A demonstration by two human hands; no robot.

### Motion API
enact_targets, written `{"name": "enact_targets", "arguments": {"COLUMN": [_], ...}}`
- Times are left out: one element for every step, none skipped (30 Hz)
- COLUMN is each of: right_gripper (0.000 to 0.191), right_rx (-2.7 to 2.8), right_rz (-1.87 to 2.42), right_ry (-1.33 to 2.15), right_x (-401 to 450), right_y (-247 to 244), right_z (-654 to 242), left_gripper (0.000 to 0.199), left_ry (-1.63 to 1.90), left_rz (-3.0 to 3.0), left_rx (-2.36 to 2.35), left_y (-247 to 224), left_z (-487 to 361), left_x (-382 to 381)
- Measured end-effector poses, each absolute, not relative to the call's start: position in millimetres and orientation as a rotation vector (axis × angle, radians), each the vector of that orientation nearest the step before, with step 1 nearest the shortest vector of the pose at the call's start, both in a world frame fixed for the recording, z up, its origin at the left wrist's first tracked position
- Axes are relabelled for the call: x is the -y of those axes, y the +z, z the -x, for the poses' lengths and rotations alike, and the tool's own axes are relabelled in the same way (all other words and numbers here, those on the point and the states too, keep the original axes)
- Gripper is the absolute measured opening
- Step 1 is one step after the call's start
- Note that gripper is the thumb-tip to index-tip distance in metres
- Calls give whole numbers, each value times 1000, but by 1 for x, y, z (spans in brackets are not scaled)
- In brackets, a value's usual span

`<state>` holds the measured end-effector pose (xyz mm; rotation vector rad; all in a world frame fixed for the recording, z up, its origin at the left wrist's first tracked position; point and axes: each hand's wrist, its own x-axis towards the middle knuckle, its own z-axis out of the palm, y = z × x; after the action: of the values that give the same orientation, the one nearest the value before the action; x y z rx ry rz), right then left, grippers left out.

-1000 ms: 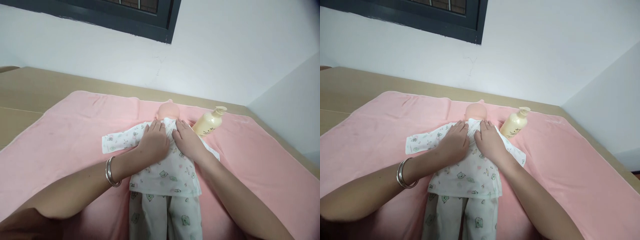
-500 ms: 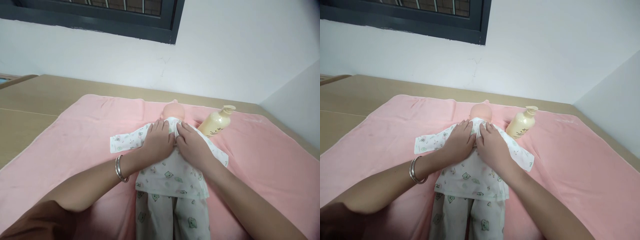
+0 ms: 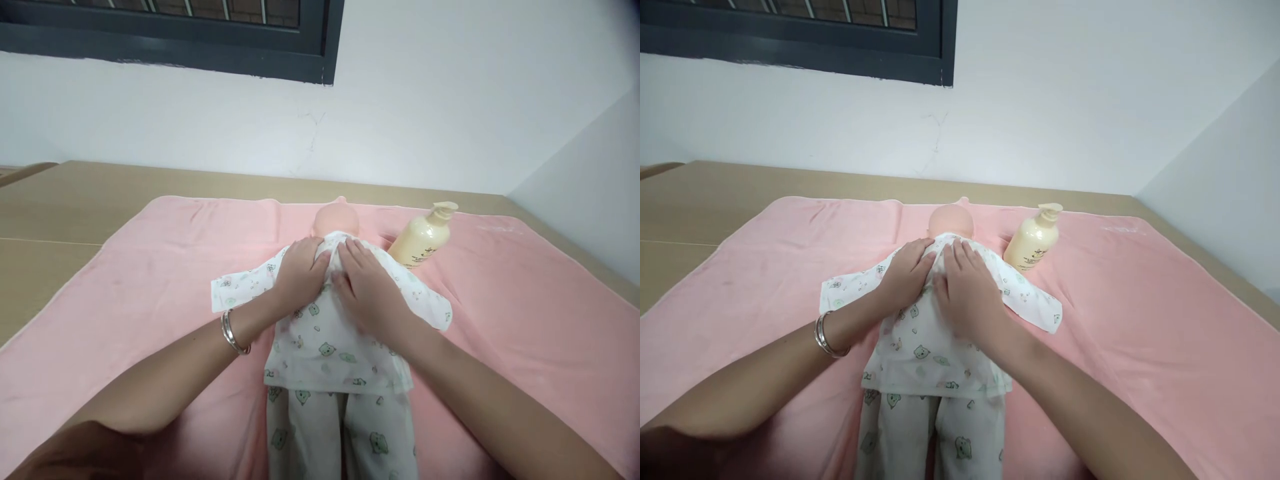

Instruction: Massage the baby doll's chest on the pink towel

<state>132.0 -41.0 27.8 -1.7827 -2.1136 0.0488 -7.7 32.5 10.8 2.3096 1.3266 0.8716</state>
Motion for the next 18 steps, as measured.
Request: {"name": "enact_targets", "arguments": {"right_gripper": [62, 64, 65, 65, 63, 60, 56, 52, 49, 45, 43, 40, 39, 39, 39, 40, 42, 43], "right_rx": [2070, 2027, 1993, 1974, 1968, 1971, 1974, 1971, 1970, 1973, 1980, 1987, 1995, 2004, 2013, 2022, 2034, 2045], "right_rz": [1839, 1893, 1933, 1957, 1965, 1962, 1955, 1950, 1943, 1932, 1921, 1911, 1904, 1899, 1894, 1890, 1884, 1879], "right_ry": [107, 158, 199, 230, 254, 271, 280, 282, 282, 281, 280, 277, 273, 268, 263, 255, 248, 240], "right_x": [36, 30, 26, 23, 20, 20, 19, 20, 20, 20, 19, 19, 18, 17, 16, 15, 15, 15], "right_y": [29, 31, 33, 34, 36, 38, 39, 40, 41, 41, 41, 41, 40, 39, 38, 37, 37, 36], "right_z": [-136, -140, -144, -147, -149, -150, -151, -151, -151, -151, -151, -152, -152, -153, -153, -154, -154, -154], "left_gripper": [35, 35, 35, 35, 35, 35, 36, 37, 38, 39, 40, 40, 40, 40, 39, 39, 38, 38], "left_ry": [884, 895, 901, 899, 894, 889, 884, 879, 874, 869, 864, 861, 860, 859, 859, 858, 857, 853], "left_rz": [-2326, -2340, -2347, -2350, -2348, -2342, -2337, -2338, -2344, -2350, -2354, -2354, -2350, -2342, -2334, -2329, -2326, -2324], "left_rx": [-1338, -1352, -1362, -1365, -1364, -1364, -1364, -1364, -1364, -1364, -1366, -1368, -1371, -1376, -1382, -1387, -1391, -1393], "left_y": [9, 8, 8, 8, 8, 8, 9, 9, 10, 10, 10, 10, 10, 10, 10, 10, 10, 11], "left_z": [7, 7, 6, 6, 5, 5, 5, 5, 5, 5, 5, 5, 5, 5, 5, 5, 4, 4], "left_x": [-31, -29, -27, -26, -25, -24, -24, -24, -24, -23, -23, -23, -22, -22, -22, -22, -22, -22]}}
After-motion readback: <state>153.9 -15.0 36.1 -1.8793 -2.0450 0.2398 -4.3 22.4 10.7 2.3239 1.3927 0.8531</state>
